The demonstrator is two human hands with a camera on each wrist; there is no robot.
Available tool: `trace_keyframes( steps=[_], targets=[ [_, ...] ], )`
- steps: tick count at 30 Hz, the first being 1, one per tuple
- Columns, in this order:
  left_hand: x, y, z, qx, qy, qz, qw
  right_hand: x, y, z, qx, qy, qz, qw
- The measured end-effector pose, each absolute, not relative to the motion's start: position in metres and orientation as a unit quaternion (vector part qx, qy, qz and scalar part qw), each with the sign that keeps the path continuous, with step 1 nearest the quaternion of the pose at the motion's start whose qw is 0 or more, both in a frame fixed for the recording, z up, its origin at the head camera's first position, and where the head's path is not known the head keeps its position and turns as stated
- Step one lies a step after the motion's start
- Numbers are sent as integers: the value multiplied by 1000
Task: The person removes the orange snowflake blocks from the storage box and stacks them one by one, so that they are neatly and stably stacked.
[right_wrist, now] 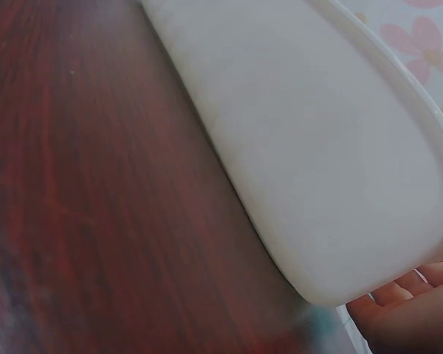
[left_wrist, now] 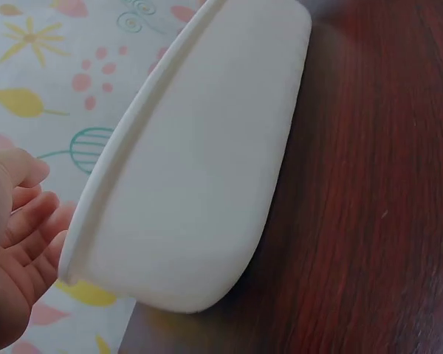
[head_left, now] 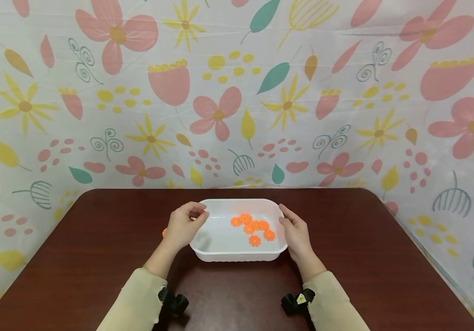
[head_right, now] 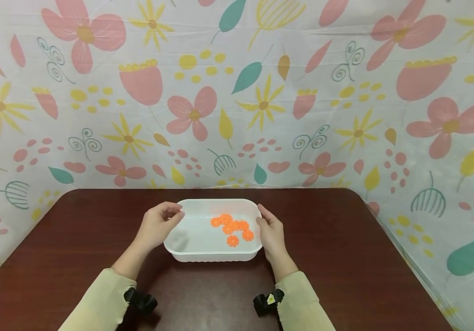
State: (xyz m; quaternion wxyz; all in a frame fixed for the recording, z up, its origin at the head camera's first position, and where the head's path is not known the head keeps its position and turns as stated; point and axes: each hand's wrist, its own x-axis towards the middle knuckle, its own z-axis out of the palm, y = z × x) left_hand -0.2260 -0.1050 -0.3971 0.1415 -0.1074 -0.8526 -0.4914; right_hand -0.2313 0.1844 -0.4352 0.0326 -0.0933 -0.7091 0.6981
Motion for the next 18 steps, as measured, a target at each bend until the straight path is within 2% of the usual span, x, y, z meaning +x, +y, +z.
trace_keyframes(
  steps=[11, 18],
  targets=[
    [-229, -76, -400, -145, -858, -478, 117, -230, 184, -436, -92, -708, 700, 33],
    [-230, -58, -404, -177, -853, -484, 85, -230, 184, -436, -94, -712, 696, 31]
  ],
)
